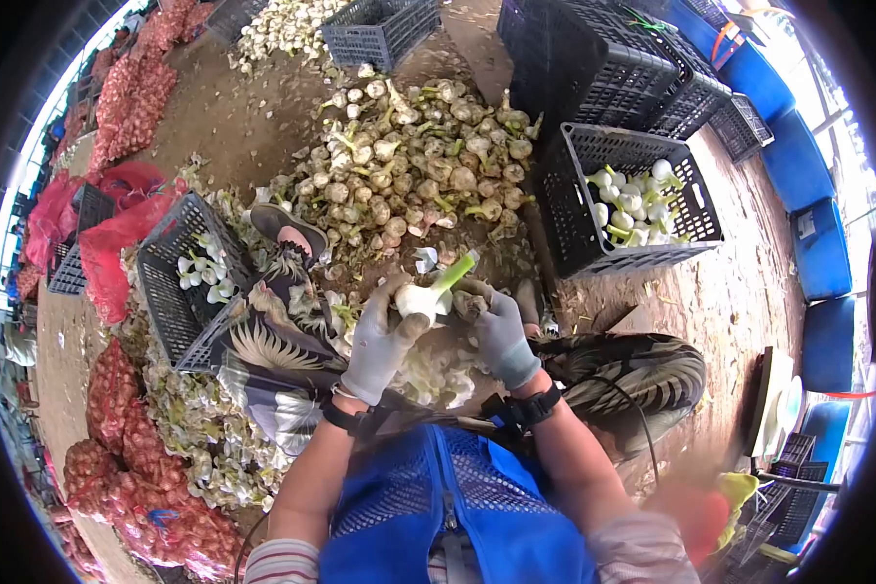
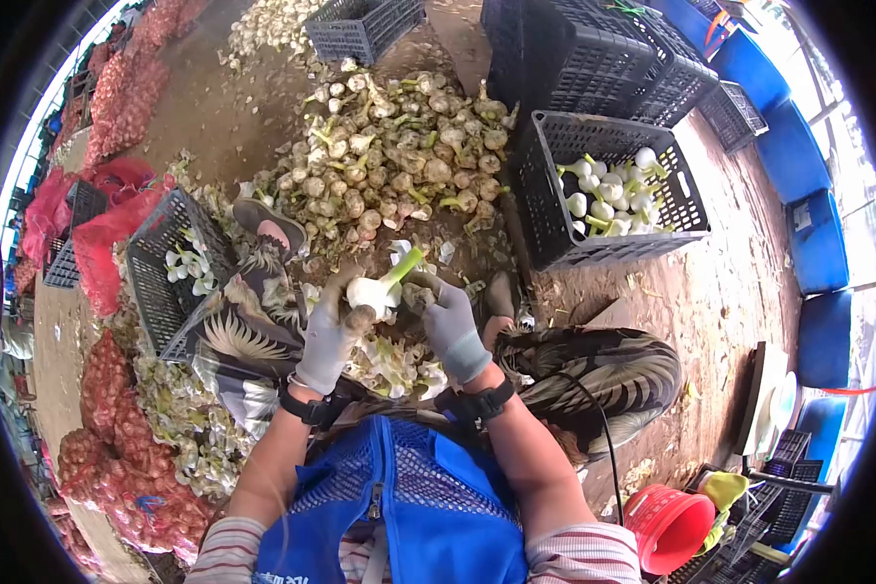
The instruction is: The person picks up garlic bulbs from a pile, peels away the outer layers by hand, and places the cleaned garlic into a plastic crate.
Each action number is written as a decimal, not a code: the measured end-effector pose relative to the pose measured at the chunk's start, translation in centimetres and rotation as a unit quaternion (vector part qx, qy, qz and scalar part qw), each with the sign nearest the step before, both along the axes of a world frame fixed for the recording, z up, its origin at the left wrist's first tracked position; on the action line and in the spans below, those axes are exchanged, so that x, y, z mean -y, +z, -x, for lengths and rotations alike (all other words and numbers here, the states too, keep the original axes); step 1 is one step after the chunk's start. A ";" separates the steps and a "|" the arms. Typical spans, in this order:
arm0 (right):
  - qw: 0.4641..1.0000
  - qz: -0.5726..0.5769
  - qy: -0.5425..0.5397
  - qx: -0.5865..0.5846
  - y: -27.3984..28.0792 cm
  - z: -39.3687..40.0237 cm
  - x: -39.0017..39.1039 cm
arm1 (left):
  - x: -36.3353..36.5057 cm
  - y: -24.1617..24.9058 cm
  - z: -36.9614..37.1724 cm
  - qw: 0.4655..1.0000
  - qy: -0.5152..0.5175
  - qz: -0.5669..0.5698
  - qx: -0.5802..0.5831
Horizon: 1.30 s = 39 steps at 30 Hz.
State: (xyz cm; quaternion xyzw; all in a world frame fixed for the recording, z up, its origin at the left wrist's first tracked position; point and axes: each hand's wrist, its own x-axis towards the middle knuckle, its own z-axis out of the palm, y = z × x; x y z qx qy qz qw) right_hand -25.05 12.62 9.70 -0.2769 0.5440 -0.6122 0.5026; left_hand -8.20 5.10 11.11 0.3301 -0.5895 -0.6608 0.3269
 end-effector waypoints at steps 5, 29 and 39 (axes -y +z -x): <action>0.989 -0.032 0.056 0.131 1.5 -0.3 2.0 | 1.0 -0.7 -0.6 0.998 -0.008 0.032 0.051; 0.987 -0.044 0.148 0.040 -1.1 0.4 3.8 | 2.5 -3.3 -1.1 0.900 0.122 -0.406 -0.106; 0.956 -0.153 -0.176 0.179 -4.3 2.6 4.0 | -0.8 3.8 -6.2 0.970 0.139 -0.181 -0.090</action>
